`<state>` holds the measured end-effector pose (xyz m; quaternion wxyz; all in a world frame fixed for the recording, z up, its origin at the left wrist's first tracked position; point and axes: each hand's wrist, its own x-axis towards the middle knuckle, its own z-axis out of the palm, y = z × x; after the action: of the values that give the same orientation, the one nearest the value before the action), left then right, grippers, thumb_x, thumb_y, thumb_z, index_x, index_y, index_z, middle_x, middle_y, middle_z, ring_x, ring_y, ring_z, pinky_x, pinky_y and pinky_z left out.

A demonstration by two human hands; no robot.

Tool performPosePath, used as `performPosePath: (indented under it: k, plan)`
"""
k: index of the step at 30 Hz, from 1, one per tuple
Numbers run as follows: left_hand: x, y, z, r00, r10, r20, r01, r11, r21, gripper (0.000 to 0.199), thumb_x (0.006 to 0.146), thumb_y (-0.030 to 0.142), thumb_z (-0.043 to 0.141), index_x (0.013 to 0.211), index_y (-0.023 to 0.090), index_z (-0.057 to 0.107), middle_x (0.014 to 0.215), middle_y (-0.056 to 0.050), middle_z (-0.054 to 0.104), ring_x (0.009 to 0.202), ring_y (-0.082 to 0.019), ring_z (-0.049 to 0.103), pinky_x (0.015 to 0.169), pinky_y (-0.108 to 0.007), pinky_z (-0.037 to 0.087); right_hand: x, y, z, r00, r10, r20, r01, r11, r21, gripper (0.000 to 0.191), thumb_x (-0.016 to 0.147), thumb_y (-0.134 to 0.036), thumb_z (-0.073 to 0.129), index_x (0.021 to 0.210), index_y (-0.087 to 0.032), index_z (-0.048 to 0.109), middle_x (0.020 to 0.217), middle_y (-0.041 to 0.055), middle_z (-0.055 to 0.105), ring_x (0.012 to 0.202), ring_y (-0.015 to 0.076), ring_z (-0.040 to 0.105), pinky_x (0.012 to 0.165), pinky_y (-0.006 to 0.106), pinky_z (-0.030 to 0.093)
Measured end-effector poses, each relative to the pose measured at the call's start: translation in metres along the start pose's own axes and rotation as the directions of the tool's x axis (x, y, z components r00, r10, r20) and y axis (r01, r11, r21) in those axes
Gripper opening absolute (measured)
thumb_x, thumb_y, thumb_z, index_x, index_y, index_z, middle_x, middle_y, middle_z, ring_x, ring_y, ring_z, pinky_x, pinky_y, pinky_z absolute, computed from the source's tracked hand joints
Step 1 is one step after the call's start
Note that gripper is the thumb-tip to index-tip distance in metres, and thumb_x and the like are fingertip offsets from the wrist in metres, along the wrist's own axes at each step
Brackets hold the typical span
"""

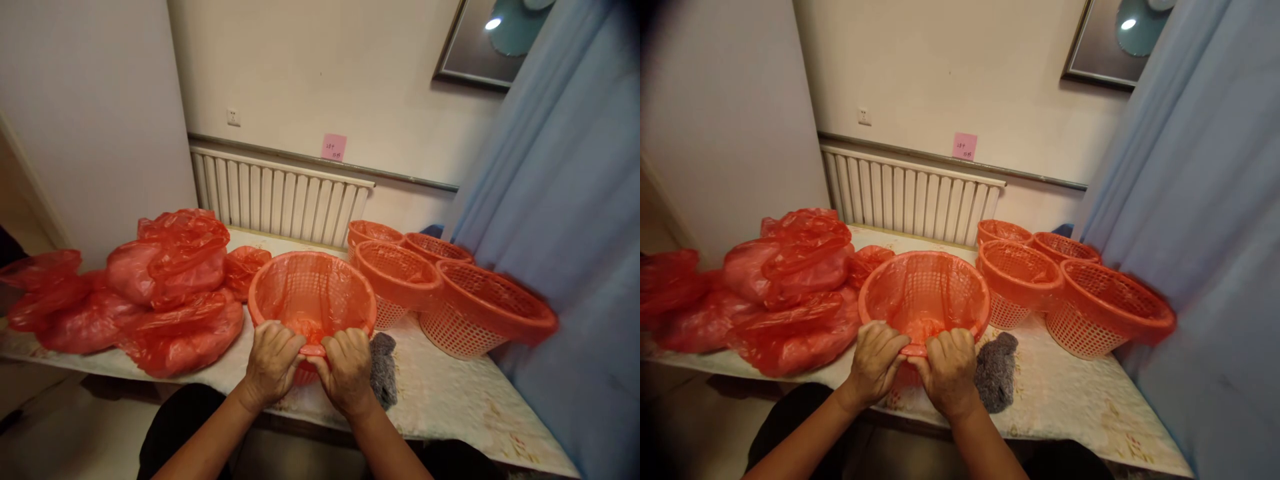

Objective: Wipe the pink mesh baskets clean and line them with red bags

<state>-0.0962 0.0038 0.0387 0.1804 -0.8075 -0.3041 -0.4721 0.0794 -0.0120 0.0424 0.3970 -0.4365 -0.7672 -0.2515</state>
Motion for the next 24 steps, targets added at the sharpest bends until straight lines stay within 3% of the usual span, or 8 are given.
performPosePath:
  k: [12,18,21,24]
  plan:
    - [0.006,-0.004,0.0,0.998,-0.032,0.056,0.032,0.999,0.0,0.025,0.094,0.027,0.038,0.086,0.018,0.059,0.071,-0.004,0.054,0.074,-0.022,0.044,0.078,-0.041,0.036,0.005,0.007,-0.002,0.996,-0.036,0.08,0.036,0.999,-0.008,0.045,0.097,-0.05,0.03,0.074,-0.02,0.054,0.07,0.0044,0.049,0.071,0.0209,0.04,0.069,0.036,0.027]
    - [0.01,-0.011,-0.001,0.996,-0.001,0.092,0.003,1.0,-0.026,0.03,0.095,0.028,0.034,0.084,0.015,0.058,0.072,-0.006,0.054,0.075,-0.023,0.043,0.078,-0.043,0.036,0.008,0.063,-0.003,0.975,-0.199,0.096,0.189,0.976,0.108,0.055,0.097,-0.055,0.021,0.077,-0.018,0.056,0.069,0.0041,0.05,0.07,0.0196,0.04,0.069,0.035,0.031]
    - [0.008,-0.022,-0.003,0.991,0.006,0.134,0.001,0.999,-0.053,0.028,0.095,0.026,0.035,0.085,0.016,0.058,0.074,-0.006,0.055,0.077,-0.023,0.044,0.08,-0.044,0.037,0.008,0.093,-0.004,0.971,-0.221,0.095,0.199,0.961,0.193,0.056,0.096,-0.058,0.019,0.081,-0.018,0.056,0.074,0.005,0.052,0.078,0.021,0.044,0.076,0.037,0.036]
    - [0.007,-0.04,-0.01,0.984,0.012,0.18,0.006,0.995,-0.095,0.026,0.095,0.028,0.037,0.087,0.017,0.059,0.078,-0.006,0.056,0.079,-0.022,0.045,0.083,-0.044,0.039,0.007,0.098,-0.007,0.972,-0.206,0.112,0.181,0.963,0.197,0.056,0.096,-0.059,0.019,0.083,-0.019,0.056,0.076,0.0056,0.054,0.081,0.0218,0.045,0.082,0.04,0.037]
